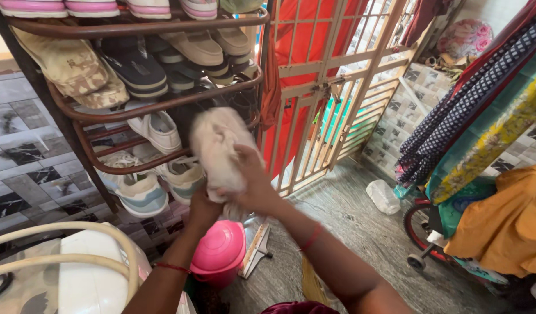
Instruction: The person wipes several shoes on a multi-tiered shoe rack using a cloth. They handle each shoe individually, wiping the exterior surfaces before placing them back on the rack.
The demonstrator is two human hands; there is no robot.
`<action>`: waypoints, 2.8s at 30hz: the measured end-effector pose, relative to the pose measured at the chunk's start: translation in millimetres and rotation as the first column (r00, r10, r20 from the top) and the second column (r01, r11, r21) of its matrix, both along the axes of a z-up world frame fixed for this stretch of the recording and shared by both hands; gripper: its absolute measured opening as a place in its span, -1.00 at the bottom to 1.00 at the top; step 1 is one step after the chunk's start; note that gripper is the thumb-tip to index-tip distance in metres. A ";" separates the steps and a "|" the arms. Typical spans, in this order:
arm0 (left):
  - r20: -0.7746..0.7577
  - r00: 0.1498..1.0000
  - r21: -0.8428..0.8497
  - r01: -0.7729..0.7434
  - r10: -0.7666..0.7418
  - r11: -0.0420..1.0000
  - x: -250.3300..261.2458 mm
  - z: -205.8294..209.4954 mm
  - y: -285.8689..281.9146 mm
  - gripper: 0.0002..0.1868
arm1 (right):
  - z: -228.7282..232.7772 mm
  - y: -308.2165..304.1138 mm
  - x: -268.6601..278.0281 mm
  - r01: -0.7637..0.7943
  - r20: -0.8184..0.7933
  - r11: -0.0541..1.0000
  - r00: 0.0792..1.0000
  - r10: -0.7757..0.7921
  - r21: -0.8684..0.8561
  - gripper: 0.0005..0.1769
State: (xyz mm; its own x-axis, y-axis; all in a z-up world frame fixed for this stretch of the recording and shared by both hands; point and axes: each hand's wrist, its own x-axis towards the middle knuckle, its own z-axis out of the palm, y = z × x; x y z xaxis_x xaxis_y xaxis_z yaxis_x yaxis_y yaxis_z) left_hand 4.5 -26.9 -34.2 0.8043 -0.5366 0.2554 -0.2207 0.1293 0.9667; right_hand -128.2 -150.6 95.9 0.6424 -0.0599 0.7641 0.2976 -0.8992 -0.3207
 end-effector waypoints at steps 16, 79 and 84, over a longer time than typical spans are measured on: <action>0.166 0.954 0.127 0.230 -0.250 0.965 -39.3 38.3 3.1 -0.48 | -25.8 -68.7 44.3 -0.142 -0.010 0.505 0.958 0.286 0.851 -0.45; -0.548 0.780 -0.606 -0.120 -0.303 0.787 18.0 23.2 33.3 -0.29 | -108.3 23.1 6.3 -0.284 -0.011 0.718 0.926 0.377 0.635 -0.61; -0.283 0.627 -0.872 0.148 -0.726 0.467 12.4 56.4 53.0 -0.26 | -117.4 21.5 -17.4 -0.261 -0.067 0.907 0.952 0.298 0.330 -0.69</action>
